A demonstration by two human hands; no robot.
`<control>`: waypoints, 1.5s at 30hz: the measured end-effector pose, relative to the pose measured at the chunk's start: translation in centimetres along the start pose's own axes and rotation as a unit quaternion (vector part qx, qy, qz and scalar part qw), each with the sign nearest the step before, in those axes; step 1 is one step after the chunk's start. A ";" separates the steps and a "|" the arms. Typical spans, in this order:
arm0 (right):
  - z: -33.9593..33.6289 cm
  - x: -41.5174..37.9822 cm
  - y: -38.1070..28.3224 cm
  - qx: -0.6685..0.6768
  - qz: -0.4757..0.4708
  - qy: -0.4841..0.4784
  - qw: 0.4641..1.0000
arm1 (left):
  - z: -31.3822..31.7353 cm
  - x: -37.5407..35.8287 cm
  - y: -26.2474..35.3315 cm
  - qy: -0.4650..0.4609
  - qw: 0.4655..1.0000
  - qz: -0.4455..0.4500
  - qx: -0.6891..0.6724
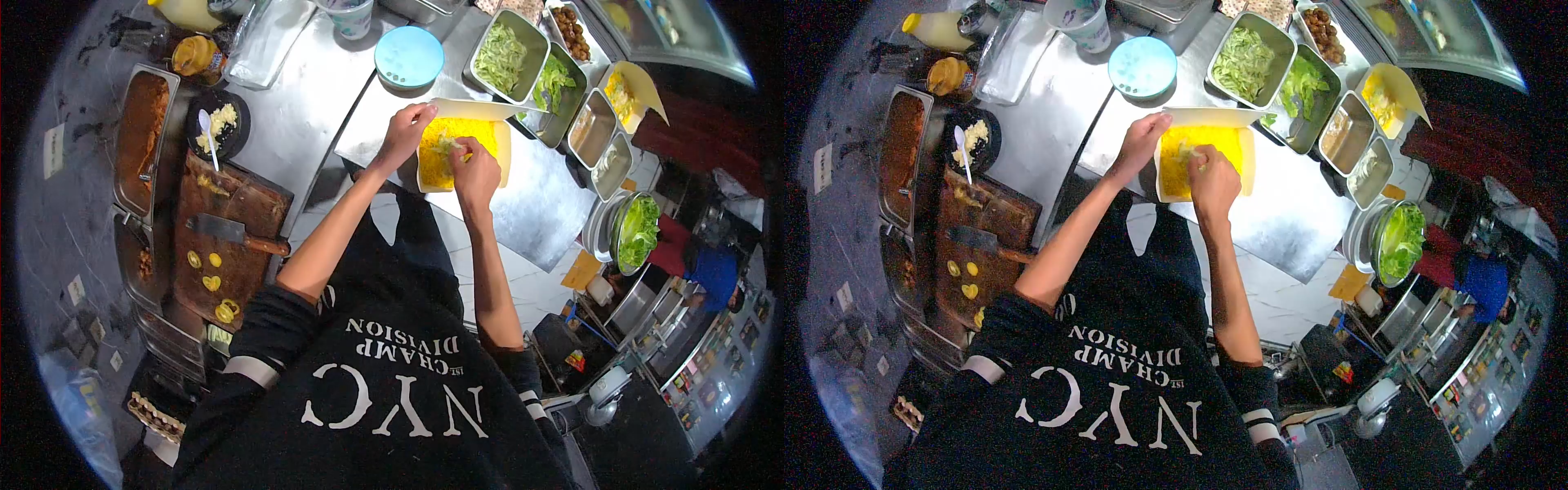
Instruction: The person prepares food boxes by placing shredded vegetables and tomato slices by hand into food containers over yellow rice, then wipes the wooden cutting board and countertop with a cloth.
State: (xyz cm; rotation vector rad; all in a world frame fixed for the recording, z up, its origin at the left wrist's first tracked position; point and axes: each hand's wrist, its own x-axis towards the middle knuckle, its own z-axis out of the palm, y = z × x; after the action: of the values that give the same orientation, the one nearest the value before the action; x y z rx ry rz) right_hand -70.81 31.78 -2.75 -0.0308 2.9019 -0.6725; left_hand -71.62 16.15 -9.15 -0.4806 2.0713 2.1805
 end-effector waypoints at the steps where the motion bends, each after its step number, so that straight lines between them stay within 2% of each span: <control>1: -0.2 0.2 -0.1 0.000 0.005 -0.001 1.000 | 0.0 -0.1 0.3 0.001 1.000 -0.007 -0.002; 11: -1.8 -0.1 -0.2 -0.003 -0.015 -0.044 0.999 | 0.1 -0.4 0.9 0.021 1.000 -0.011 -0.017; 14: -0.6 0.6 0.1 -0.022 -0.085 -0.008 0.996 | 0.2 -0.4 0.9 0.019 1.000 -0.018 -0.013; 20: -2.3 -1.5 0.4 0.000 -0.062 0.008 0.998 | 0.2 -0.3 0.5 0.020 0.999 -0.017 -0.021; 23: -0.5 -3.5 2.2 0.025 -0.106 -0.003 0.994 | 0.2 -0.2 0.3 0.007 0.999 -0.013 -0.042; 27: -0.6 -3.7 1.1 0.067 -0.091 0.056 0.992 | 0.0 -0.2 0.2 0.021 0.999 -0.024 -0.026; 30: 0.3 -3.6 1.8 0.040 -0.078 0.006 0.996 | 0.1 0.4 -2.0 0.006 0.998 -0.010 -0.055; 31: -0.1 -3.8 1.5 0.054 -0.077 0.015 0.995 | 0.0 0.1 -0.9 0.007 0.999 -0.027 -0.029; 33: -0.4 -3.9 1.3 0.055 -0.053 0.019 0.997 | 0.1 -0.1 -1.3 0.007 0.997 -0.040 -0.063; 35: -0.5 -4.2 2.3 0.029 -0.064 -0.049 0.996 | 0.3 -0.8 0.9 0.002 0.997 -0.053 -0.064; 38: -3.8 -3.9 3.0 0.075 -0.058 0.039 0.995 | 0.1 -0.8 1.7 -0.032 0.994 -0.083 -0.068; 39: -5.4 -3.7 3.7 0.092 -0.058 0.067 0.992 | 0.2 -0.7 0.9 -0.021 0.997 -0.056 -0.042; 41: -7.9 -2.5 7.8 0.166 0.050 0.116 0.978 | 0.7 -0.9 1.7 -0.049 0.998 -0.047 -0.005; 43: -12.8 0.2 13.8 0.146 0.202 0.106 0.963 | 0.9 -0.5 0.7 -0.071 0.995 -0.071 -0.015; 44: -14.3 2.2 17.8 0.174 0.121 0.195 0.958 | 1.4 -0.6 0.7 -0.084 0.994 -0.074 -0.008; 45: -16.1 4.6 21.1 0.115 0.074 0.267 0.954 | 1.9 -0.7 0.8 -0.096 0.992 -0.078 0.000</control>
State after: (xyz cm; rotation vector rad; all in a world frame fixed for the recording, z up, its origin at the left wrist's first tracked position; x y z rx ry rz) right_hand -77.56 57.48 1.51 0.4637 3.2458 -1.1374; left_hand -71.49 18.10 -8.09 -0.3997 1.8692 2.0501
